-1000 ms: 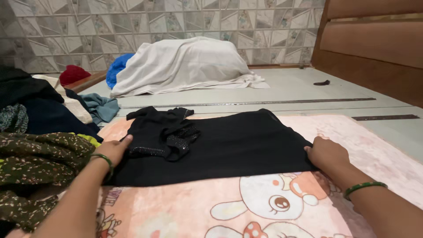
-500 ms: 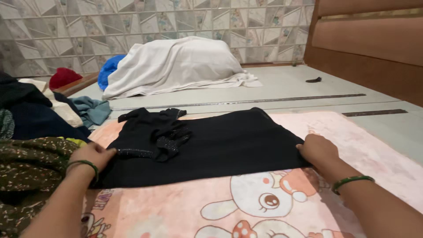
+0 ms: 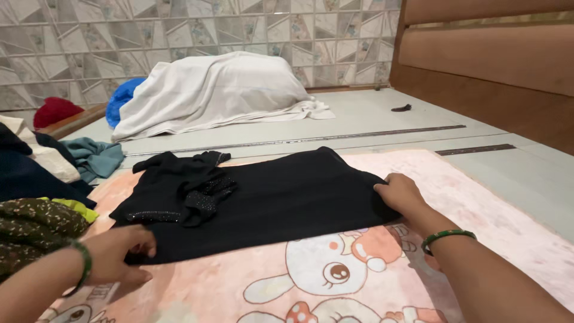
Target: The person folds a black shirt on a pink mat on the floor, smoothing it with their hands before folding the sleeves and then the body of the garment.
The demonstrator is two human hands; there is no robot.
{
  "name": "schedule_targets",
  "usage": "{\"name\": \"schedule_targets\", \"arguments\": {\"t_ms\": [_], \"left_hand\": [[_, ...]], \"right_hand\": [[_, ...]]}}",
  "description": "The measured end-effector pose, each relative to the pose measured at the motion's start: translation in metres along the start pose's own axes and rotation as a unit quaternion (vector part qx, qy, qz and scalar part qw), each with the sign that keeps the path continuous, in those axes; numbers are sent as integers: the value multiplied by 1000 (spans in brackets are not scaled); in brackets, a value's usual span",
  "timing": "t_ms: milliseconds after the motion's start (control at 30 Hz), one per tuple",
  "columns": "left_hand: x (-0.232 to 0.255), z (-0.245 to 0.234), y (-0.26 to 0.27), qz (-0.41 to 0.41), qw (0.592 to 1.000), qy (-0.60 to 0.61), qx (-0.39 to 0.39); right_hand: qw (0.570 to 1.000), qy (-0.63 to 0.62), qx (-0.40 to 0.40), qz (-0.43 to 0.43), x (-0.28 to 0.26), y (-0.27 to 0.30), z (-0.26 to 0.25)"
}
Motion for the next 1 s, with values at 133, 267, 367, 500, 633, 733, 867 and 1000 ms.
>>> {"name": "schedule_targets", "arguments": {"t_ms": [133, 267, 367, 500, 633, 733, 867, 1000], "left_hand": [[-7, 5, 7, 32, 999, 30, 33], [-10, 12, 10, -12, 999, -29, 34], [-5, 17, 6, 20, 993, -70, 90], [-6, 7, 9, 16, 990, -78, 114], [-8, -13, 22, 5, 992, -65, 105], [3, -14, 42, 45, 994, -65, 75], [21, 0, 72, 52, 998, -40, 8], [31, 18, 87, 71, 995, -38, -52]], "right_hand": [[976, -175, -62, 111, -11, 25, -9], [952, -267, -127, 78, -25, 32, -12], [959, -235, -160, 17, -15, 15, 1], [981, -91, -161, -61, -17, 2, 6], [969, 77, -189, -137, -38, 16, -23], [954, 146, -196, -171, -51, 44, -58], [954, 162, -204, -151, -46, 100, -87], [956, 168, -212, -118, -35, 149, -93]]}}
Point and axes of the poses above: each hand's wrist, its own y-axis away from the middle knuckle, its own z-axis out of the palm, x = y × z, the point moved 6 cm from there along -y, towards the middle knuckle, and after that the axes turned 4 degrees about -z, right-handed, at the moved point
